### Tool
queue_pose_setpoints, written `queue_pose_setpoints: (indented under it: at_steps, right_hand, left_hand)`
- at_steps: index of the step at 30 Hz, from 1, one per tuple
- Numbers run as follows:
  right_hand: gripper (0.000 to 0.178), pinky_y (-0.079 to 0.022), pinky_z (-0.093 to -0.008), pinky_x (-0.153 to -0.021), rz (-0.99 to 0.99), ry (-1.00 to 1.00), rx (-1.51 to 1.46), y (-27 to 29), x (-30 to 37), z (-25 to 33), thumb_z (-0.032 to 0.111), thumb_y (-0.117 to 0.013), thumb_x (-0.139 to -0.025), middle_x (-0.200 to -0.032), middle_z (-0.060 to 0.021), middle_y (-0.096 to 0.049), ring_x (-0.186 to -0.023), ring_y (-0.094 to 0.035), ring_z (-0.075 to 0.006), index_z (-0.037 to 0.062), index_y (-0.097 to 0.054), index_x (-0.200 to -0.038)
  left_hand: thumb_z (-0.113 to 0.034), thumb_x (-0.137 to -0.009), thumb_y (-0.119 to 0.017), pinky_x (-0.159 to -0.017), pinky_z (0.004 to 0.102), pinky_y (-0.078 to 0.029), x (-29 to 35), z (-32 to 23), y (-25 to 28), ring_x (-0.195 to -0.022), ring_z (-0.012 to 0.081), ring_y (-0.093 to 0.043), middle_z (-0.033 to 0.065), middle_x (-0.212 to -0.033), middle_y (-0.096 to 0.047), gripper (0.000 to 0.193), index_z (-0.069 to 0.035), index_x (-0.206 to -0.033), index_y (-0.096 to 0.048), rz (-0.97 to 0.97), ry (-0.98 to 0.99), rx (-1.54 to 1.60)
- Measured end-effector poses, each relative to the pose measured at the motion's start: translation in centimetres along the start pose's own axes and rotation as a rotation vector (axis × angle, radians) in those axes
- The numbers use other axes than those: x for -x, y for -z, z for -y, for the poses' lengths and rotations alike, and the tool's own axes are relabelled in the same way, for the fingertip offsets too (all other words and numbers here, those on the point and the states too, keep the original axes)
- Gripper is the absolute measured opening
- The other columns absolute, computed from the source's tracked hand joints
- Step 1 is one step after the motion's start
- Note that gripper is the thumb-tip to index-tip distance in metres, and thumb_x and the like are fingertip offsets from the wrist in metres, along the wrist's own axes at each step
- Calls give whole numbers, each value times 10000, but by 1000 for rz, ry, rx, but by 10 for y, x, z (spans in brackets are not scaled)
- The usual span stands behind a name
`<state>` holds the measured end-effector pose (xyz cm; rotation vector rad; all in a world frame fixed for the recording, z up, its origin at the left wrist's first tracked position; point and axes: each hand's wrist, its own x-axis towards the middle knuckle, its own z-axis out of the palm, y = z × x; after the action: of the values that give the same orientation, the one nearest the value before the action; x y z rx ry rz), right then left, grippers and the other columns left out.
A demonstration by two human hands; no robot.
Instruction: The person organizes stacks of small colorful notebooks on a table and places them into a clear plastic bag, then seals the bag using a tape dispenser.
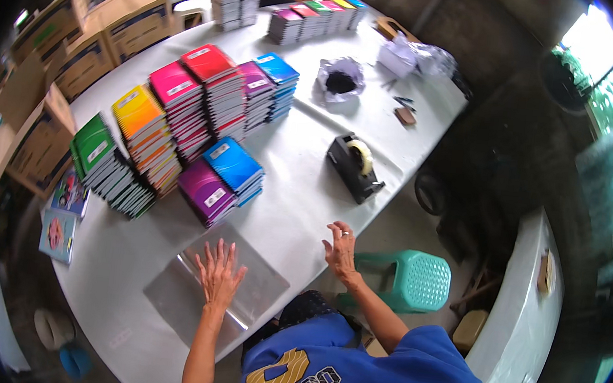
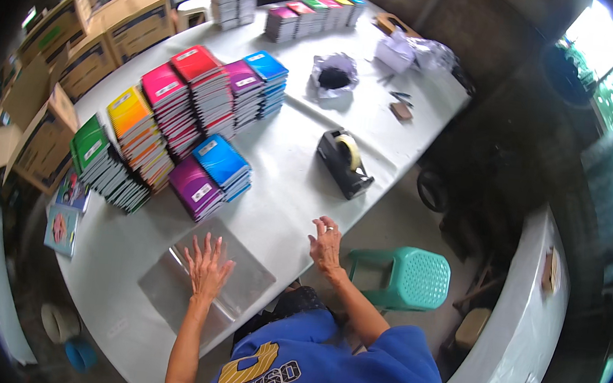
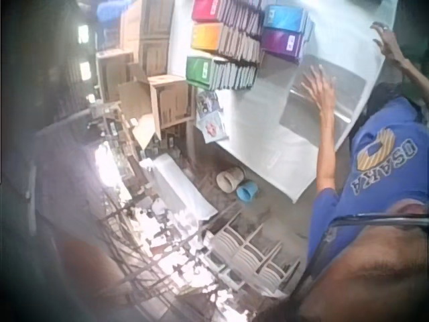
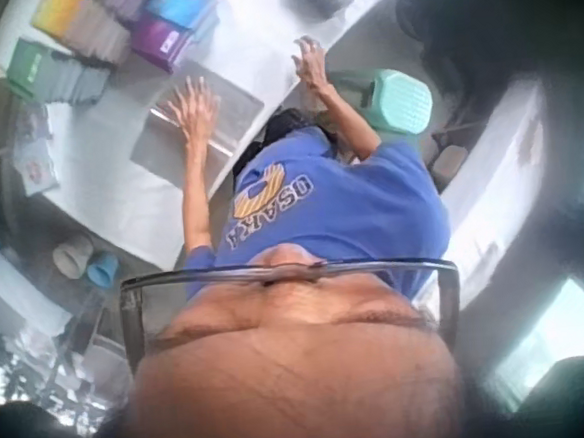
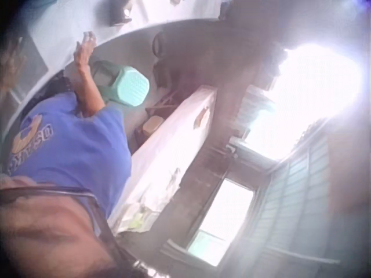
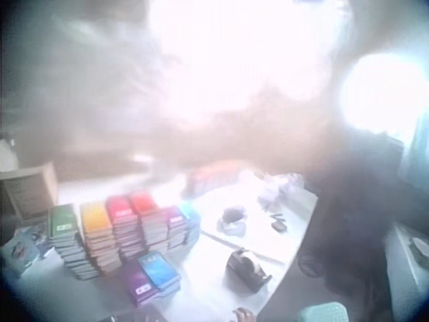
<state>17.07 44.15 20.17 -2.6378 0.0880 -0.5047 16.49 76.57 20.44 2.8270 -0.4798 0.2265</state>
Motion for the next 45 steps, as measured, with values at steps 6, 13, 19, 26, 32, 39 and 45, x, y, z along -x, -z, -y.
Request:
queue_pose_setpoints:
  at_steps: [6,13,19,26,32,39,45]
  right_hand:
    - [495,-413,-442,-874,-57,-118,68,33,41,-44,-4,-715,-691,-1193,-154,-490,-1091,-487,-350,81,-525,-1141]
    - [471,-419,-443,-881,52,-168,26,33,79,-48,25,-707,-711,-1209,-150,-478,-1108,-482,-355,75,-523,-1141]
    - [449,-415,-451,-888,72,-183,12,39,86,-47,24,-692,-733,-1213,-147,-468,-1132,-470,-353,75,-523,-1145]
    - [453,-421,-445,-875,81,-198,43,44,104,-57,24,-698,-721,-1205,-150,-471,-1106,-483,-349,69,-531,-1140]
    - [421,-429,-435,-885,54,-127,-44,31,80,-47,4,-698,-716,-1193,-159,-492,-1104,-488,-357,74,-556,-1105]
    - [372,-450,-413,-909,79,35,-217,9,30,-1,-63,-673,-744,-1210,-159,-499,-1119,-488,-351,68,-568,-1076]
    - [388,-416,-444,-901,361,386,-362,-24,-8,68,-18,-683,-751,-1222,-144,-490,-1111,-485,-338,82,-558,-1105]
  left_hand:
    - [-460,-879,-568,-1108,623,-161,6,-10,-22,-1407,419,-203,104,-1535,-279,650,-191,-1445,-394,81,-99,-31]
    - [-449,-883,-547,-1113,608,-167,15,-3,-37,-1412,415,-194,105,-1543,-264,651,-177,-1452,-384,84,-72,-86]
    - [-441,-891,-534,-1110,606,-169,15,-3,-35,-1412,416,-195,115,-1542,-266,652,-166,-1459,-370,76,-79,-98]
    - [-433,-890,-539,-1099,617,-180,13,-12,-34,-1408,416,-206,126,-1534,-280,669,-166,-1471,-343,97,-71,-72]
    - [-422,-869,-583,-1109,595,-191,14,-8,-24,-1405,375,-236,99,-1522,-310,670,-132,-1442,-390,59,1,-12]
    - [-510,-864,-566,-1104,614,-185,0,-12,-14,-1414,363,-220,67,-1522,-313,699,-171,-1447,-381,147,8,39]
    - [-544,-866,-542,-1099,636,-164,19,-13,14,-1432,368,-165,45,-1544,-270,707,-200,-1458,-364,65,155,-57]
